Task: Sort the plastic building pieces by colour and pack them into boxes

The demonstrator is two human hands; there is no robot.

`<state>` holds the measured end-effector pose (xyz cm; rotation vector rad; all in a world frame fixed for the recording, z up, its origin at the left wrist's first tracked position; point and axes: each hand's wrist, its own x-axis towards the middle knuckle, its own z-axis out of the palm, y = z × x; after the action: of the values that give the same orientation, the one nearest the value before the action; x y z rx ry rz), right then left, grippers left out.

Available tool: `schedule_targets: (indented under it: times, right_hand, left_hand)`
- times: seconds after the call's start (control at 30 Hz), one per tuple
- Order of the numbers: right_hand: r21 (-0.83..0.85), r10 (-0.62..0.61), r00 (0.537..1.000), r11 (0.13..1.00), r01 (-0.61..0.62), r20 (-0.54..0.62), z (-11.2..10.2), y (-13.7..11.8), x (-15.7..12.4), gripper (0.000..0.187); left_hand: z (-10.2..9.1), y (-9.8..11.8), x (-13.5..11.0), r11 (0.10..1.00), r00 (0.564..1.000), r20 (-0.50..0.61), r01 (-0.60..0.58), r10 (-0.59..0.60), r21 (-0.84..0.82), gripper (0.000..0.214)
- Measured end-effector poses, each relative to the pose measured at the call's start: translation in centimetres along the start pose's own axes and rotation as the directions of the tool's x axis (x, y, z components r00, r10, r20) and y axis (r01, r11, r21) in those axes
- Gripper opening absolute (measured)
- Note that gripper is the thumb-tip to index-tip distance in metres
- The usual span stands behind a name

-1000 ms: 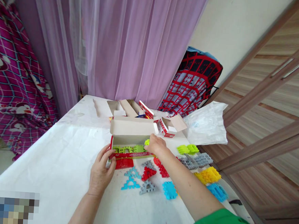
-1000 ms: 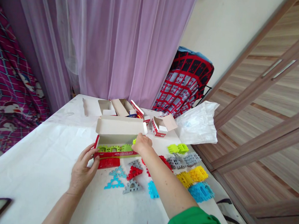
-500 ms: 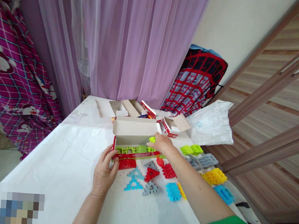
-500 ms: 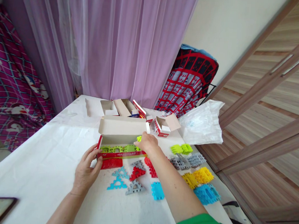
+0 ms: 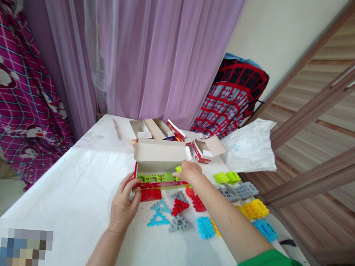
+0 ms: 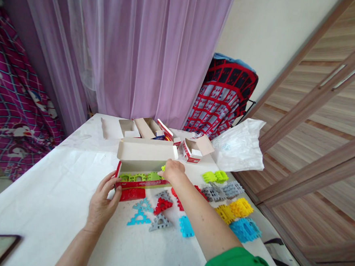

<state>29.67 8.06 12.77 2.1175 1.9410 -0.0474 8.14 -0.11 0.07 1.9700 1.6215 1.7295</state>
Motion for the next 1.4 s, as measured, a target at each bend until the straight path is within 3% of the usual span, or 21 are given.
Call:
schedule_targets:
  times: [0.27,0.6,0.7,0.83,0.97,1.13,1.27,1.4]
  right_hand:
    - [0.04,-0.049,0.999,0.998,0.05,-0.021,-0.2,0.0,-0.4,0.062]
    - [0.097,-0.07,0.998,0.993,0.069,0.003,0.4,-3.2,-0.7,0.065]
    - [0.1,-0.1,0.995,0.99,0.098,0.014,0.2,-3.1,-0.9,0.067]
    - [0.069,-0.109,0.994,0.991,0.11,-0.02,-1.0,-1.9,-1.6,0.054]
    - [0.056,-0.076,0.995,0.995,0.08,-0.064,-2.3,2.2,-1.4,0.038]
    - [0.034,0.101,0.992,0.995,-0.099,-0.078,-3.1,13.0,1.1,0.03]
    - [0.006,0.209,0.977,0.978,-0.209,-0.028,-1.5,20.6,2.2,0.034]
    - [0.045,0.224,0.974,0.973,-0.225,0.022,1.3,23.1,2.3,0.052]
  left_hand:
    - [-0.1,0.3,0.1,0.999,0.999,0.001,0.034,-0.034,-0.009,0.02]
    - [0.0,0.1,0.0,0.998,0.999,0.013,0.044,-0.044,-0.033,0.02]
    - [0.0,0.1,0.1,0.999,1.0,-0.002,0.023,-0.023,-0.028,0.02]
    - [-0.1,0.2,0.1,1.0,1.0,-0.007,0.007,-0.007,-0.017,0.02]
    - [-0.2,0.2,0.1,0.999,0.999,0.006,0.033,-0.033,-0.022,0.02]
    - [-0.1,-0.1,-0.1,0.998,0.999,0.021,0.047,-0.046,-0.034,0.02]
    - [-0.1,-0.2,-0.1,0.997,0.996,0.038,0.076,-0.075,-0.017,0.021]
    - [-0.2,-0.2,0.0,0.999,0.998,0.035,0.051,-0.052,0.013,0.02]
